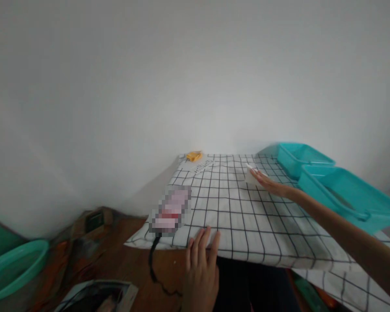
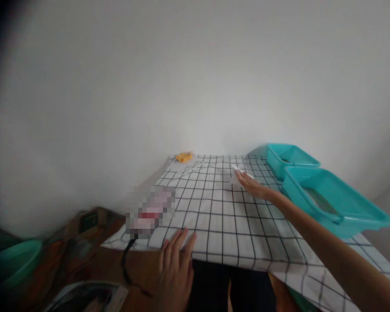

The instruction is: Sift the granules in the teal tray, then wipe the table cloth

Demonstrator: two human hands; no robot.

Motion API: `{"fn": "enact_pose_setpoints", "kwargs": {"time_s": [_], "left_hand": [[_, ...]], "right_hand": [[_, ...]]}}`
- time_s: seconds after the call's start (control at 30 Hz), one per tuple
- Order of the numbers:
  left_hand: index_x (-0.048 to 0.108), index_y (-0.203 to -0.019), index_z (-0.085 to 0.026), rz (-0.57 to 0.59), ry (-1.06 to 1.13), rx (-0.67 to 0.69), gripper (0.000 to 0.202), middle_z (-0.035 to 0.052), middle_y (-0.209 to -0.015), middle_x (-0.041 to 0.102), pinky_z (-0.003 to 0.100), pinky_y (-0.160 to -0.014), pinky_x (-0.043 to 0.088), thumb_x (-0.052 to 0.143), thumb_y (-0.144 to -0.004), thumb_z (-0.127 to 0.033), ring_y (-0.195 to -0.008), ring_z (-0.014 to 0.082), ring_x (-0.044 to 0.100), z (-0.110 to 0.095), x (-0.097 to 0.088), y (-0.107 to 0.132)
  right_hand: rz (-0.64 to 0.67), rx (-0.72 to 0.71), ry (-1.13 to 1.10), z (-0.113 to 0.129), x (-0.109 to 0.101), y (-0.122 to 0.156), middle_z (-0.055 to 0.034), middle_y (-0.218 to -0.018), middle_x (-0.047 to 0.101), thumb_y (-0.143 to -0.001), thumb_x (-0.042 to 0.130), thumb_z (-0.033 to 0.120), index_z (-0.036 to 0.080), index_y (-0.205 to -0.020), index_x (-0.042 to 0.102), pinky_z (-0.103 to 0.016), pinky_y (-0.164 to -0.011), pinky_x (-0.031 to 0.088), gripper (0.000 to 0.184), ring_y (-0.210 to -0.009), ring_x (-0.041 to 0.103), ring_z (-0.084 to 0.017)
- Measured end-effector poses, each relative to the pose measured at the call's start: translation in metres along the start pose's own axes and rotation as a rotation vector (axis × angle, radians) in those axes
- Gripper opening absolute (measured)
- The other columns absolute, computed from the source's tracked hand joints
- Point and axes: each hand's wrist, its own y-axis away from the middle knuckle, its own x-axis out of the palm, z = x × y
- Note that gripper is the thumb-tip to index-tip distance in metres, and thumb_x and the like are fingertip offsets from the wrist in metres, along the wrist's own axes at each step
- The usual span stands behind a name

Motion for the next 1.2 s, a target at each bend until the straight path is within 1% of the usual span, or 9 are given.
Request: {"fn": "enact_pose_setpoints", "kwargs": {"time_s": [0.07, 0.17, 0.27, 0.33, 0.4, 0.57, 0.7, 0.9, 1.2], "left_hand": [[0.046, -0.148, -0.026, 0.005, -0.03, 0.015, 0.065, 0.0058, -0.152, 0.05, 0.046, -0.122, 0.027, 0.056, -0.085, -0.011, -0.142, 0.0244, 0.042, 0.0, -0.001, 0.0], [0.047, -0.147, -0.023, -0.008, -0.081, 0.023, 0.064, 0.007, -0.152, 0.05, 0.047, -0.121, 0.03, 0.056, -0.085, -0.012, -0.144, 0.0254, 0.04, -0.003, -0.001, 0.0], [0.046, -0.147, -0.022, 0.003, -0.11, 0.024, 0.063, 0.008, -0.151, 0.05, 0.049, -0.121, 0.03, 0.058, -0.085, -0.014, -0.144, 0.0265, 0.04, -0.005, -0.002, -0.001], [0.046, -0.147, -0.022, -0.006, -0.112, 0.03, 0.065, 0.0076, -0.152, 0.049, 0.049, -0.121, 0.03, 0.058, -0.084, -0.013, -0.144, 0.0263, 0.039, -0.004, -0.003, -0.001], [0.045, -0.148, -0.022, -0.01, -0.107, 0.044, 0.067, 0.0073, -0.153, 0.048, 0.048, -0.121, 0.029, 0.057, -0.082, -0.012, -0.145, 0.0261, 0.039, -0.001, -0.002, 0.0], [0.045, -0.149, -0.022, -0.008, -0.067, 0.037, 0.066, 0.0088, -0.151, 0.051, 0.049, -0.121, 0.027, 0.058, -0.084, -0.015, -0.142, 0.0269, 0.042, 0.001, -0.002, 0.001], [0.046, -0.147, -0.021, -0.004, -0.05, -0.006, 0.064, 0.0091, -0.151, 0.051, 0.05, -0.122, 0.025, 0.057, -0.085, -0.013, -0.143, 0.0272, 0.041, -0.004, -0.003, 0.0], [0.047, -0.147, -0.023, -0.004, -0.027, -0.008, 0.061, 0.0076, -0.15, 0.052, 0.045, -0.124, 0.016, 0.056, -0.087, -0.019, -0.143, 0.0252, 0.04, -0.003, -0.002, 0.002], [0.044, -0.148, -0.022, 0.033, -0.02, -0.025, 0.059, 0.011, -0.148, 0.052, 0.048, -0.124, 0.015, 0.053, -0.091, -0.022, -0.144, 0.027, 0.037, -0.005, 0.0, 0.004]], "right_hand": [[0.079, -0.064, -0.067, 0.043, 0.005, 0.03, -0.0035, -0.169, 0.009, -0.105, 0.004, 0.047, 0.019, -0.163, 0.008, -0.043, -0.123, 0.02, 0.065, -0.154, 0.009, -0.025], [0.201, -0.278, -0.144, 0.098, 0.026, 0.076, 0.002, -0.17, 0.0, -0.107, 0.017, 0.049, 0.033, -0.162, 0.0, -0.052, -0.124, 0.007, 0.06, -0.155, -0.003, -0.024], [0.259, -0.391, -0.099, 0.118, 0.05, 0.091, -0.001, -0.17, 0.002, -0.106, 0.027, 0.05, 0.036, -0.161, 0.002, -0.06, -0.122, 0.004, 0.062, -0.154, -0.004, -0.027], [0.276, -0.358, -0.058, 0.109, 0.058, 0.077, -0.0032, -0.169, 0.004, -0.107, 0.023, 0.05, 0.034, -0.162, 0.006, -0.063, -0.121, 0.007, 0.06, -0.154, -0.003, -0.029], [0.269, -0.283, 0.0, 0.088, 0.06, 0.051, -0.0043, -0.17, 0.004, -0.107, 0.019, 0.05, 0.033, -0.162, 0.01, -0.064, -0.12, 0.01, 0.058, -0.154, -0.003, -0.031], [0.181, -0.11, 0.104, 0.033, 0.059, -0.008, -0.0046, -0.17, 0.008, -0.106, 0.018, 0.049, 0.035, -0.161, 0.018, -0.066, -0.118, 0.014, 0.057, -0.154, 0.003, -0.034], [0.163, -0.004, 0.143, 0.007, 0.055, -0.037, -0.0024, -0.17, 0.009, -0.105, 0.015, 0.052, 0.036, -0.161, 0.02, -0.063, -0.119, 0.015, 0.059, -0.154, 0.006, -0.033], [0.167, 0.122, 0.216, -0.014, 0.048, -0.074, -0.0023, -0.17, 0.007, -0.103, 0.012, 0.051, 0.03, -0.163, 0.016, -0.062, -0.12, 0.015, 0.063, -0.154, 0.006, -0.034], [0.164, 0.131, 0.234, -0.023, 0.046, -0.112, 0.001, -0.17, 0.005, -0.102, 0.007, 0.052, 0.032, -0.163, 0.011, -0.06, -0.122, 0.01, 0.064, -0.155, 0.004, -0.031]]}}
